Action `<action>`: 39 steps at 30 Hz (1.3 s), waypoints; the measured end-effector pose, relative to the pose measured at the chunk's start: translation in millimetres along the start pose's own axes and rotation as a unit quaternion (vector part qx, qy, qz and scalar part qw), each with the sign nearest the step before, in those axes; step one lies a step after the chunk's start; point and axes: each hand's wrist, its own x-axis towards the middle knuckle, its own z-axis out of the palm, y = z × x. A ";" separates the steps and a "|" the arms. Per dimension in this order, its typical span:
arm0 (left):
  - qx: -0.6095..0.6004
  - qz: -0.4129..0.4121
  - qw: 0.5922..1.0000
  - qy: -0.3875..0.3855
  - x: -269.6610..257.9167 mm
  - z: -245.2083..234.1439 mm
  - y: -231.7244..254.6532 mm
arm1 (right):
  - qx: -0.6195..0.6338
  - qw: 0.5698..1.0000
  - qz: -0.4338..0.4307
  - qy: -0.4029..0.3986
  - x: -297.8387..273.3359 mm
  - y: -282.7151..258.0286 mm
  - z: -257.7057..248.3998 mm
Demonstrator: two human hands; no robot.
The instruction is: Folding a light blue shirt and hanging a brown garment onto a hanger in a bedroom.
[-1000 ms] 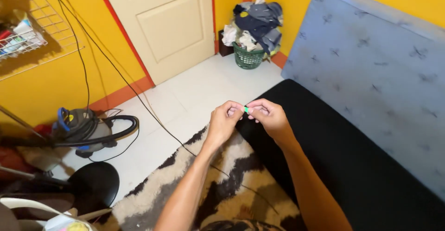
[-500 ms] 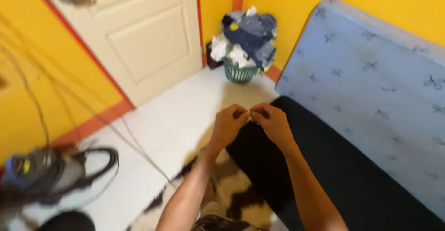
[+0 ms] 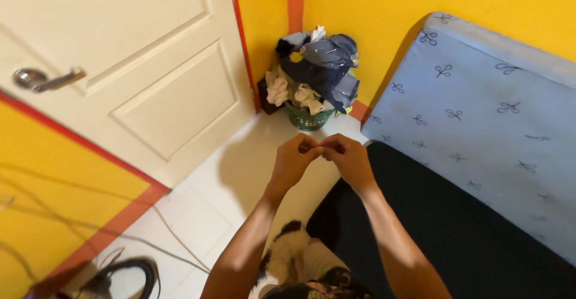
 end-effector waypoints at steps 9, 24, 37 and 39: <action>0.004 -0.029 0.999 -0.017 214.9 -63.9 -119.3 | 0.218 0.968 0.054 -0.113 235.3 77.3 46.9; 0.330 0.286 0.899 -0.016 557.6 -38.9 -145.7 | 0.305 0.937 0.164 0.054 565.9 119.5 6.3; 0.208 0.280 0.920 -0.179 863.0 -24.6 -192.8 | 0.239 0.935 0.079 0.249 802.6 167.4 -6.2; 0.177 0.265 0.921 -0.224 885.4 -23.8 -187.2 | 0.224 0.926 0.099 0.288 821.2 172.0 -11.0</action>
